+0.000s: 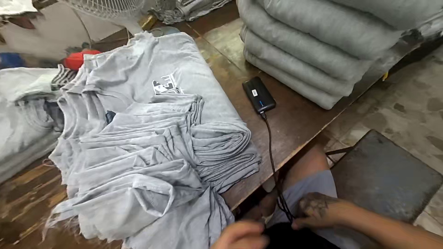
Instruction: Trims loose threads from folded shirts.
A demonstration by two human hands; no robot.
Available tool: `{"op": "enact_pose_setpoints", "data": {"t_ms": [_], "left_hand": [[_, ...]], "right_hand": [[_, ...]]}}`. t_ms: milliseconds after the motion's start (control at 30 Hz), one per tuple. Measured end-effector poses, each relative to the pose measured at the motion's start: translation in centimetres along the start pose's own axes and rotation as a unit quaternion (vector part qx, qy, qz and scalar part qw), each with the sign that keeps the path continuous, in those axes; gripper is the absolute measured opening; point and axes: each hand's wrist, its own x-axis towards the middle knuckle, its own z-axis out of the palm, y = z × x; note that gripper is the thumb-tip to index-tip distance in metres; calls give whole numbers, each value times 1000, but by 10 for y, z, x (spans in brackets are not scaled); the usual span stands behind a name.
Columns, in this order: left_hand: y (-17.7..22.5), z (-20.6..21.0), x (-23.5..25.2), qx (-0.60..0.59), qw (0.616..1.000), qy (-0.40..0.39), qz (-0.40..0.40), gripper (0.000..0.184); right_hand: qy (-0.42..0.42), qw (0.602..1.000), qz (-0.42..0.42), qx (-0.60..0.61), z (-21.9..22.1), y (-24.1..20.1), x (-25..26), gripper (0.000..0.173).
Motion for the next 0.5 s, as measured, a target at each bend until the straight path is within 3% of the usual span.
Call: {"op": "enact_pose_setpoints", "data": {"t_ms": [100, 167, 233, 367, 433, 500], "left_hand": [[-79, 60, 11, 27, 961, -210, -179, 31], [-116, 76, 20, -2, 942, -276, -190, 32], [-126, 83, 30, -31, 952, -267, -149, 31], [-109, 95, 56, -108, 985, -133, -32, 34], [-102, 102, 70, -155, 984, -89, 28, 38], [-95, 107, 82, -193, 977, -59, 73, 37]], "right_hand": [[-22, 1000, -8, 0, 1, -4, 4, 51], [-11, 1000, 3, -4, -1, -2, 0, 46], [41, 999, -8, 11, 3, 5, -14, 45], [206, 973, -55, 83, 32, 22, -69, 37], [213, 968, -2, 135, 41, 19, -108, 34], [171, 959, 105, 198, 49, 27, -142, 32]]}}
